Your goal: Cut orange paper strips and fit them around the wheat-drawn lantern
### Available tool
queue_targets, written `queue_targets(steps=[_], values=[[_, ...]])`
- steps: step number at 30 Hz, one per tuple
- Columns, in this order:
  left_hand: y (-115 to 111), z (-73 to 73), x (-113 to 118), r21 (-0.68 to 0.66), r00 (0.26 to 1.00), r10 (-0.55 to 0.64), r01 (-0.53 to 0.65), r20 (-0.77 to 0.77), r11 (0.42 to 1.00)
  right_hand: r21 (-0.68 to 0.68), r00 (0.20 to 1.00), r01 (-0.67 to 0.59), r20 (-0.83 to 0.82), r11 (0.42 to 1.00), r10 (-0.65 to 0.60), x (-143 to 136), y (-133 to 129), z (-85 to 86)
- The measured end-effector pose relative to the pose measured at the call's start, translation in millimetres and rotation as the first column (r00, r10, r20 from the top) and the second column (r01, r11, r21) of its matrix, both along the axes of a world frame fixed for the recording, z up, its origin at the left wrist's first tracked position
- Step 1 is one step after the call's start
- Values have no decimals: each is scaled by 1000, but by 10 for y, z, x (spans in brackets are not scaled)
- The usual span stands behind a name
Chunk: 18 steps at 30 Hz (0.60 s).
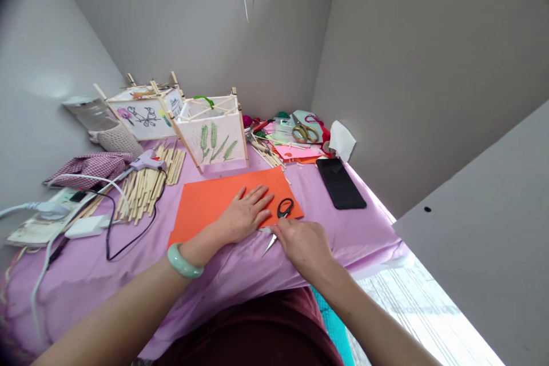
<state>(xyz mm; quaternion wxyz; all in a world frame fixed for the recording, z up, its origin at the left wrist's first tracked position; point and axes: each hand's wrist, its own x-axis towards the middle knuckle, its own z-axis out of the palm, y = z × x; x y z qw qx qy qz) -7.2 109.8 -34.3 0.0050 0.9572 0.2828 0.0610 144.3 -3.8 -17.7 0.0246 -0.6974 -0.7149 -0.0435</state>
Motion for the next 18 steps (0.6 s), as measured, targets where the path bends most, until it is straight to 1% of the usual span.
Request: queue_targets(steps=[3,8,11,14,16,18], values=[[-8,19,1,-3,1000,-2,2,6,1000,20,1000,17,-12,1000,-17,-38,-9,6],[-19,63,-23,2,1000,-14,14,-1,1000,24,1000,21,-14,999,-21,-187,87,27],[-11,45,-31,8,999,-48,48,-9,999,3,1000,-13,-17,1000,13,-218,111,43],[16,-1,-12,7,999,-53,53,9,999,-40,1000,-22,-14,999,21,-208,97,60],[44,-8,-6,-17,998,-60,60,21,998,-40,1000,-8,-4,999,8,-205,83,63],[81,23,-37,-65,998,-52,54,35,996,-30,1000,1,9,1000,-1,-214,72,55]])
